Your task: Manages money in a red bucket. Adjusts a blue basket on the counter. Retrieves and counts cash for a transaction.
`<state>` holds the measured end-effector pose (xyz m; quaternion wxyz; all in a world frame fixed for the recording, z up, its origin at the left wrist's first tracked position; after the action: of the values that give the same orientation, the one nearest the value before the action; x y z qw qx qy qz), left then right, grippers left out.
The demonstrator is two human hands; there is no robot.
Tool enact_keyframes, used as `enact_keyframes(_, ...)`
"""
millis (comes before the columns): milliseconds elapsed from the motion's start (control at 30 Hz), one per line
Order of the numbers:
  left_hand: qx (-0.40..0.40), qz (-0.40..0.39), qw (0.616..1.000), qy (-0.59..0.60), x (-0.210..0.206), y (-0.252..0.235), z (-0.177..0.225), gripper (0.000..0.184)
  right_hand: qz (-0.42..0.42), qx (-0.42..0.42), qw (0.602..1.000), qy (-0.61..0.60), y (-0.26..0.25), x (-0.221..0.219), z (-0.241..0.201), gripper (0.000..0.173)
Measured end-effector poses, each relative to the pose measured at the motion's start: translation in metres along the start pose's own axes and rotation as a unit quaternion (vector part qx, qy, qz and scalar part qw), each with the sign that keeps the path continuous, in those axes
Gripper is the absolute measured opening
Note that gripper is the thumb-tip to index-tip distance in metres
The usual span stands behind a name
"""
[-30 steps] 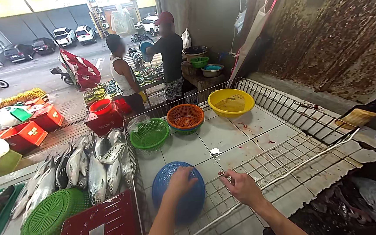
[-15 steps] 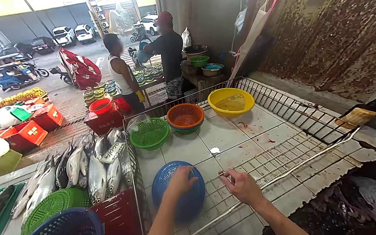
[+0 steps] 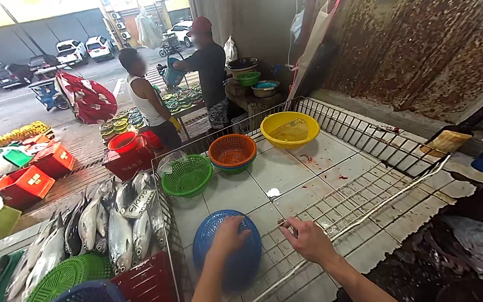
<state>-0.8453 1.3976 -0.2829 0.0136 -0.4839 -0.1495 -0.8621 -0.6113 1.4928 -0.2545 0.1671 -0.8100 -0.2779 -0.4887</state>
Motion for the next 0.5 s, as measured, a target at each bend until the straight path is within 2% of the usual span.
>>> enact_keyframes(500, 0.003, 0.006, 1.0, -0.002, -0.0005, 0.0, -0.002, 0.056, -0.007, 0.002, 1.0, 0.003, -0.0011, -0.0006, 0.0004, 0.04)
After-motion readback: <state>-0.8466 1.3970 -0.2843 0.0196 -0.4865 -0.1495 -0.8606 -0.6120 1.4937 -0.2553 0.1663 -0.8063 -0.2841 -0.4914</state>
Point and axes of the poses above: each hand's wrist, its own y-axis away from the middle knuckle, its own x-axis out of the back of the hand, z = x × y, the point moved 8 cm from there along -y, towards the middle knuckle, and after that the axes turned 2 degrees about -y, right-handed, at the moved point
